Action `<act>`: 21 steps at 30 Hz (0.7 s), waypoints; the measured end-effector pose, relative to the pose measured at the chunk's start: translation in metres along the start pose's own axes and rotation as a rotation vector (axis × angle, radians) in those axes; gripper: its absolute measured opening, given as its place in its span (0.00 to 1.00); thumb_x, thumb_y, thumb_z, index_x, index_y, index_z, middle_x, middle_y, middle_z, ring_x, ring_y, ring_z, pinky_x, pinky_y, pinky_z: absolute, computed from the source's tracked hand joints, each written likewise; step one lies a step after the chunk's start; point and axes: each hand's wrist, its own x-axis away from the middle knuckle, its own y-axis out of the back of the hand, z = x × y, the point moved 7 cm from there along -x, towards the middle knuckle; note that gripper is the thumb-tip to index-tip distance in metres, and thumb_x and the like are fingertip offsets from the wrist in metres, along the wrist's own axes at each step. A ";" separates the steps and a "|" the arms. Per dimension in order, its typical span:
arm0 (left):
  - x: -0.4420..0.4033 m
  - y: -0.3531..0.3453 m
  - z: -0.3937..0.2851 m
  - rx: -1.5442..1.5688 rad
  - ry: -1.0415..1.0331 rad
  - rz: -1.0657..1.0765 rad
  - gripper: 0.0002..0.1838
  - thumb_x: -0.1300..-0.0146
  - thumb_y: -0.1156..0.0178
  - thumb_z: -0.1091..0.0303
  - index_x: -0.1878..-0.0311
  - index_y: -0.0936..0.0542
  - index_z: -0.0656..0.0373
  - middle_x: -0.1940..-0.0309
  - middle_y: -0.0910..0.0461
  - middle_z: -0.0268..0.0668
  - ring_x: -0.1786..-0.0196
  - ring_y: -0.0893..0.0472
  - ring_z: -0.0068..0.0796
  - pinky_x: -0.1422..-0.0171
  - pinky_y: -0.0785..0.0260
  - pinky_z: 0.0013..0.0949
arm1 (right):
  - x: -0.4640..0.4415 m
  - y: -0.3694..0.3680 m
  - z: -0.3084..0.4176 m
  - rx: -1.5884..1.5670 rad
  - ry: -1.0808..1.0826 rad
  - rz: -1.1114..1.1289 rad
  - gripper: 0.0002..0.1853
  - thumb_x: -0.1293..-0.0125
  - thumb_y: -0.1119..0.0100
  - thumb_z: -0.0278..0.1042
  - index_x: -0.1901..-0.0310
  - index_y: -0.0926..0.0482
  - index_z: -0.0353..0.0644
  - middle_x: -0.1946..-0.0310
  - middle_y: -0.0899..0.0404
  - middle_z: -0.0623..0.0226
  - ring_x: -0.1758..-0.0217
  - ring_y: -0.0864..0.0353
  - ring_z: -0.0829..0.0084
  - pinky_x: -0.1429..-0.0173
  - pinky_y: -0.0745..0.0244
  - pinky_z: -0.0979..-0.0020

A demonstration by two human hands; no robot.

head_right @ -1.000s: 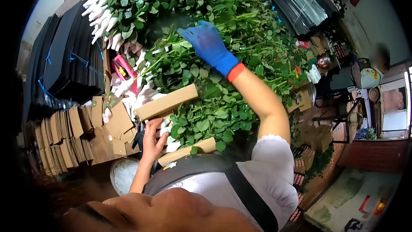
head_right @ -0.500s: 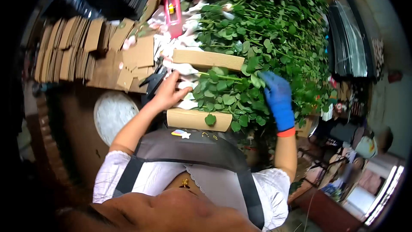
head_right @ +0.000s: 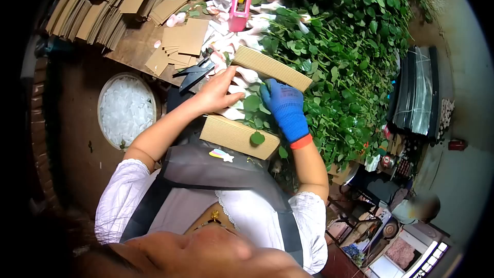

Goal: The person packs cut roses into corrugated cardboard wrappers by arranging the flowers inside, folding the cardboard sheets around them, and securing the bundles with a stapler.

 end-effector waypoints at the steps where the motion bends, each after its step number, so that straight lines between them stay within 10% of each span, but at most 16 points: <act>1: -0.001 0.005 -0.006 -0.015 -0.010 -0.040 0.28 0.36 0.31 0.55 0.45 0.31 0.64 0.50 0.23 0.52 0.44 0.22 0.52 0.42 0.29 0.45 | -0.002 -0.002 -0.001 0.020 -0.007 0.001 0.17 0.29 0.43 0.56 0.54 0.17 0.52 0.69 0.13 0.58 0.66 0.13 0.54 0.61 0.21 0.52; 6: -0.013 0.023 -0.020 -0.092 0.073 -0.373 0.16 0.26 0.41 0.56 0.65 0.25 0.57 0.85 0.26 0.42 0.78 0.23 0.49 0.71 0.31 0.46 | 0.000 -0.006 -0.003 0.024 0.005 -0.071 0.15 0.28 0.43 0.54 0.56 0.17 0.53 0.69 0.13 0.59 0.65 0.13 0.54 0.61 0.21 0.52; 10: 0.000 0.027 -0.010 0.070 0.094 -0.285 0.16 0.24 0.43 0.61 0.68 0.24 0.61 0.83 0.24 0.40 0.79 0.23 0.37 0.71 0.33 0.38 | -0.003 -0.004 0.000 0.039 -0.006 -0.049 0.15 0.28 0.43 0.54 0.57 0.17 0.53 0.69 0.13 0.60 0.66 0.14 0.54 0.62 0.21 0.54; 16: 0.033 0.104 0.009 0.253 -0.022 -0.760 0.10 0.28 0.41 0.72 0.67 0.23 0.64 0.67 0.19 0.32 0.69 0.30 0.14 0.66 0.35 0.26 | 0.002 -0.005 -0.003 -0.062 0.018 -0.073 0.17 0.31 0.40 0.56 0.57 0.17 0.51 0.69 0.14 0.61 0.65 0.14 0.55 0.61 0.22 0.53; 21: 0.021 0.023 0.052 0.429 0.472 -0.068 0.13 0.31 0.32 0.61 0.63 0.23 0.59 0.75 0.27 0.25 0.72 0.32 0.16 0.64 0.34 0.26 | 0.000 -0.007 0.002 0.040 -0.002 -0.019 0.19 0.33 0.39 0.58 0.56 0.18 0.51 0.69 0.13 0.62 0.65 0.13 0.56 0.61 0.21 0.54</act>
